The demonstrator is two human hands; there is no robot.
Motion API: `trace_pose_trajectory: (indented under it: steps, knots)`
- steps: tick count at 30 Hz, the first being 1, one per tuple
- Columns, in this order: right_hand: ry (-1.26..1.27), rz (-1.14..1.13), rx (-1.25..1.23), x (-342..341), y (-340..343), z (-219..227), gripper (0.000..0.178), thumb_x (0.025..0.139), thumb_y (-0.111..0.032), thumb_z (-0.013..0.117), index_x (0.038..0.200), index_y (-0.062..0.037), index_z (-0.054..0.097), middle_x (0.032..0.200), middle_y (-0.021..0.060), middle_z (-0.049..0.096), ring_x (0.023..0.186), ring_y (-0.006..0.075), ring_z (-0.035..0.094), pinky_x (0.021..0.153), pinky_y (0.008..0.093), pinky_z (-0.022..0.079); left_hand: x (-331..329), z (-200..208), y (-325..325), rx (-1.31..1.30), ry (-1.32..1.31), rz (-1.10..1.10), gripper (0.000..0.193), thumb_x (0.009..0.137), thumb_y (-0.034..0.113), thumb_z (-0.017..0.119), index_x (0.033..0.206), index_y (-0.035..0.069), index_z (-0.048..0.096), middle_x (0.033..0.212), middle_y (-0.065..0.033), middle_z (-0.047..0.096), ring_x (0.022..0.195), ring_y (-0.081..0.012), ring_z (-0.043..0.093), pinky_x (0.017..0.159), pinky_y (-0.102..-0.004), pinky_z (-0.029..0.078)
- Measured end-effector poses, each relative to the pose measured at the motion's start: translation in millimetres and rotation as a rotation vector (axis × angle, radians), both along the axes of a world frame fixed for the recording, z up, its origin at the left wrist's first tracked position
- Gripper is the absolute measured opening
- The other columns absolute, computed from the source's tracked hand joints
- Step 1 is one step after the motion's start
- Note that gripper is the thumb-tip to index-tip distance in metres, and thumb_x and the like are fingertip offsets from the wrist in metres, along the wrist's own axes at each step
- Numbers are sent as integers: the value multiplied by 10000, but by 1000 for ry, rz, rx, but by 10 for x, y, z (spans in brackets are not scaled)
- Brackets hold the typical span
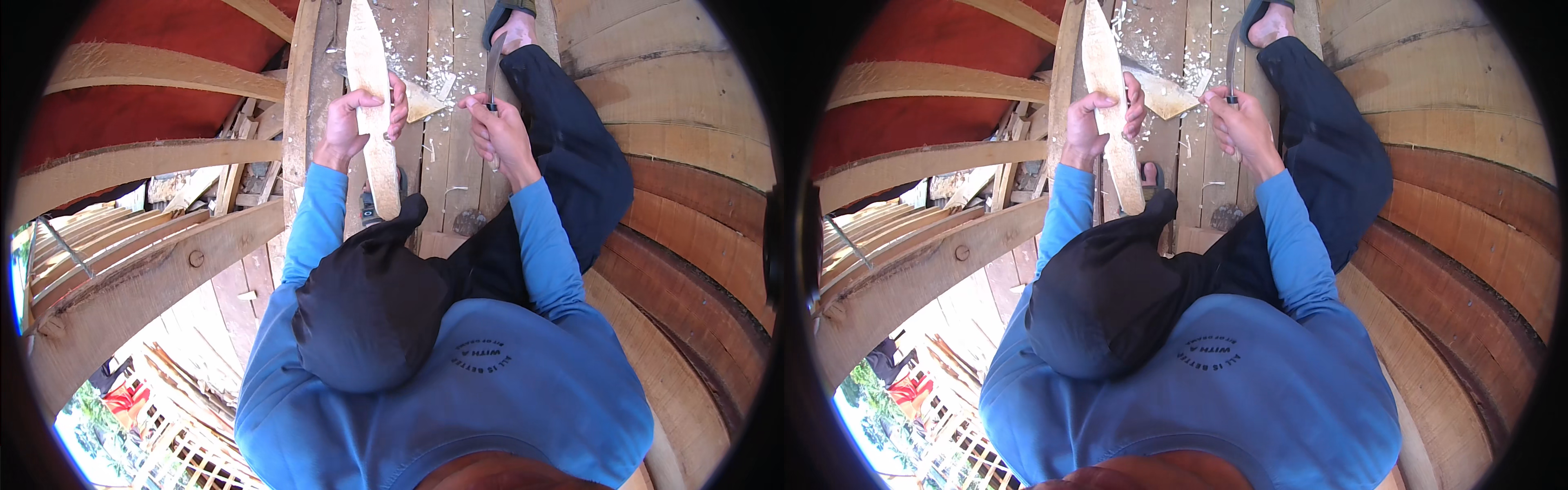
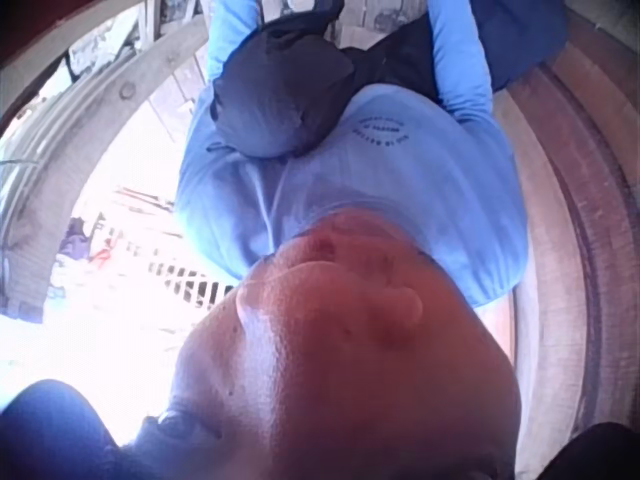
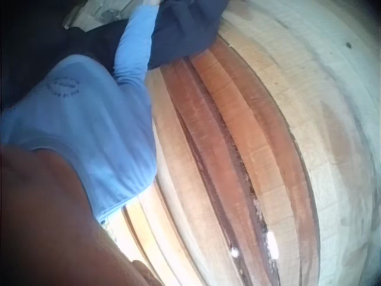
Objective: The person carves a piece of wood using a small knife, shaving off thin layers to shape the object while sitting on a wooden floor.
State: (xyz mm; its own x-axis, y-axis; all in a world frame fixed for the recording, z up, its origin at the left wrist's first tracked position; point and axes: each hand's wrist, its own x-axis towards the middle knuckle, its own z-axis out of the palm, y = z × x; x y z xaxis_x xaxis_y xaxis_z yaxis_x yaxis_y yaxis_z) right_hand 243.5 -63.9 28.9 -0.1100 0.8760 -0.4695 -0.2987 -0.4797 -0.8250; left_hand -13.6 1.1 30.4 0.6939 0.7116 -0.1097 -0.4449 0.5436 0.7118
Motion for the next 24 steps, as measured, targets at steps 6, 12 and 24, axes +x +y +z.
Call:
trace_pose_trajectory:
  steps: [6, 12, 24]
  knots:
    - [13, -9, 21, 19, -19, -15, 200, 1067, -217, 579, 1095, -21, 612, 596, -64, 385, 408, 31, 338, 355, 232, 278, 84, 82, -25, -12, -23, 25, 359, 788, 287, 570, 993, -7, 557, 687, -101, 523, 521, -191, 506, 493, -328, 441]
    - [37, 57, 7, 42, -27, -13, 156, 1053, -196, 593, 1090, -47, 619, 606, -59, 418, 428, 36, 344, 367, 246, 281, 85, 78, -54, -3, -15, 50, 374, 789, 288, 571, 1006, -16, 555, 675, -97, 507, 505, -186, 483, 479, -323, 420]
    - [-32, 130, 32, -194, -218, -98, 270, 1027, -224, 649, 1186, -14, 590, 916, 123, 711, 406, 12, 349, 361, 203, 296, -5, -23, 127, 40, -40, 249, 348, 992, 335, 443, 1076, 30, 588, 734, -92, 562, 620, -208, 569, 565, -347, 478]
